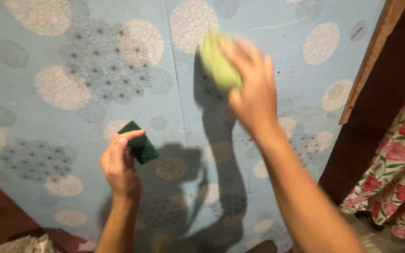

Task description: The person scrubs a light blue patterned wall with a green sponge, focusing on a specific area with visible damage. They alternate between scrubbing and wiping the surface, occasionally switching the sponge to the other hand.

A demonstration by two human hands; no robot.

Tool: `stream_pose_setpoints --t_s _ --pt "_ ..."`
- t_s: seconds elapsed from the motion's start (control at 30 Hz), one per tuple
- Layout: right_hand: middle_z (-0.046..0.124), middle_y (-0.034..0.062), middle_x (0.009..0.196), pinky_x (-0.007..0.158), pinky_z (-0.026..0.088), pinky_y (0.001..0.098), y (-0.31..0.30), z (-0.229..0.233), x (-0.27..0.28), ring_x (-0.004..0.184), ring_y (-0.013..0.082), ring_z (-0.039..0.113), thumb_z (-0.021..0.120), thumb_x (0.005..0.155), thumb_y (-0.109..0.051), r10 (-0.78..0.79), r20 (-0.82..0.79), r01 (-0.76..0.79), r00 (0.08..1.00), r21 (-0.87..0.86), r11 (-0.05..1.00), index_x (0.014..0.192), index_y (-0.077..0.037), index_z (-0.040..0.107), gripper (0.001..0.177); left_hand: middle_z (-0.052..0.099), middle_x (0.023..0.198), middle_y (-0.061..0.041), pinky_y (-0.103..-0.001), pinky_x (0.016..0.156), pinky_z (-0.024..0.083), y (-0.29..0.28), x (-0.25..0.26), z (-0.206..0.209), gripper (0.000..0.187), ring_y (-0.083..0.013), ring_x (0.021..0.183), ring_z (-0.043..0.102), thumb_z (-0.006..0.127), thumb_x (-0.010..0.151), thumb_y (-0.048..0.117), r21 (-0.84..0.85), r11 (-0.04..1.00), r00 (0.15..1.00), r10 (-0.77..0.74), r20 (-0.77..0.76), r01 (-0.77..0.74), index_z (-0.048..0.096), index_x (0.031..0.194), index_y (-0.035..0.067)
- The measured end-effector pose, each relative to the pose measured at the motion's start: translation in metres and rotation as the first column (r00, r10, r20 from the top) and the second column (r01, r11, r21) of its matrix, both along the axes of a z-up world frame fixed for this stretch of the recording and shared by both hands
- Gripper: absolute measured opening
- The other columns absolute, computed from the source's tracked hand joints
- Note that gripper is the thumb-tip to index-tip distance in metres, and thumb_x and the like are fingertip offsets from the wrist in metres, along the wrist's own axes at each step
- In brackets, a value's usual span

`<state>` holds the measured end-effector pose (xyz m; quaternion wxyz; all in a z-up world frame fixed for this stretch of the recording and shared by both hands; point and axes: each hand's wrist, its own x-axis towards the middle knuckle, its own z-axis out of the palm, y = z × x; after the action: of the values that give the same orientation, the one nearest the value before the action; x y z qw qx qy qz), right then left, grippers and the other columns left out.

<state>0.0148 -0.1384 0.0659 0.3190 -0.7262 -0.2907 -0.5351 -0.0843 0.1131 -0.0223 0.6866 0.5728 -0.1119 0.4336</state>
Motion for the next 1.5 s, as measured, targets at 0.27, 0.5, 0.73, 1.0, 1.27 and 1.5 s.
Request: stream_pose_setpoints --t_s 0.27,0.5,0.73,1.0,1.27,1.5 --pt "0.059 -0.0005 0.145 0.106 0.037 0.0619 0.050 -0.049 -0.002 0.125 0.0318 0.052 0.069 0.065 0.005 -0.170 0.136 0.208 0.976 -0.355 0.911 0.137 -0.021 0.063 0.077 0.041 0.077 0.007 -0.023 0.059 0.025 0.000 0.006 -0.014 0.039 -0.0046 0.068 0.032 0.046 0.106 0.025 0.016 1.000 1.000 -0.021 0.008 0.021 0.076 0.101 0.001" --pt "0.065 0.0038 0.138 0.106 0.047 0.0475 0.014 -0.137 -0.017 0.125 0.0330 0.062 0.064 0.074 0.003 0.153 -0.479 -0.321 0.864 -0.291 0.901 0.135 -0.018 0.065 0.064 0.058 0.094 0.001 -0.023 0.070 0.038 -0.015 0.005 -0.024 0.032 -0.0089 0.081 0.048 0.050 0.098 0.016 0.102 0.994 0.999 -0.020 -0.049 0.025 0.077 0.104 0.000" --pt "0.067 0.0182 0.125 0.094 0.058 0.0520 -0.088 -0.166 -0.015 0.112 0.0338 0.068 0.061 0.076 -0.010 0.921 -0.363 -0.198 -0.144 0.922 0.333 0.140 -0.003 0.054 0.065 0.061 0.092 -0.002 -0.025 0.079 0.047 -0.036 0.014 -0.050 0.027 -0.0123 0.086 0.059 0.059 0.095 0.021 0.274 0.960 0.969 0.017 -0.245 0.053 0.081 0.105 0.007" --pt "0.061 0.0295 0.136 0.090 0.056 0.0557 -0.101 -0.184 -0.059 0.110 0.0388 0.071 0.058 0.089 -0.054 0.938 -0.300 -0.017 -0.175 0.953 0.302 0.144 -0.002 0.050 0.076 0.075 0.105 -0.006 -0.028 0.083 0.054 -0.121 0.025 -0.081 0.052 -0.0146 0.094 0.068 0.064 0.091 0.049 0.148 0.810 0.615 -0.297 -0.731 0.567 0.073 0.115 0.005" --pt "0.067 0.0211 0.129 0.084 0.064 0.0434 -0.125 -0.230 -0.035 0.107 0.0301 0.071 0.050 0.093 -0.048 0.920 -0.374 -0.008 -0.118 0.926 0.376 0.138 0.000 0.055 0.066 0.077 0.102 -0.007 -0.028 0.084 0.056 -0.154 0.014 -0.087 0.051 -0.0137 0.091 0.071 0.073 0.084 0.041 0.018 0.757 0.592 -0.495 -0.636 0.653 0.074 0.120 0.005" --pt "0.068 0.0148 0.114 0.079 0.055 0.0353 -0.137 -0.291 0.001 0.097 0.0223 0.065 0.061 0.095 -0.025 0.851 -0.525 -0.058 0.011 0.850 0.524 0.122 0.002 0.063 0.038 0.076 0.108 -0.010 -0.033 0.087 0.056 -0.170 0.027 -0.082 0.052 -0.0180 0.095 0.072 0.072 0.084 0.045 0.132 0.731 0.592 -0.418 -0.689 0.670 0.074 0.121 0.008"
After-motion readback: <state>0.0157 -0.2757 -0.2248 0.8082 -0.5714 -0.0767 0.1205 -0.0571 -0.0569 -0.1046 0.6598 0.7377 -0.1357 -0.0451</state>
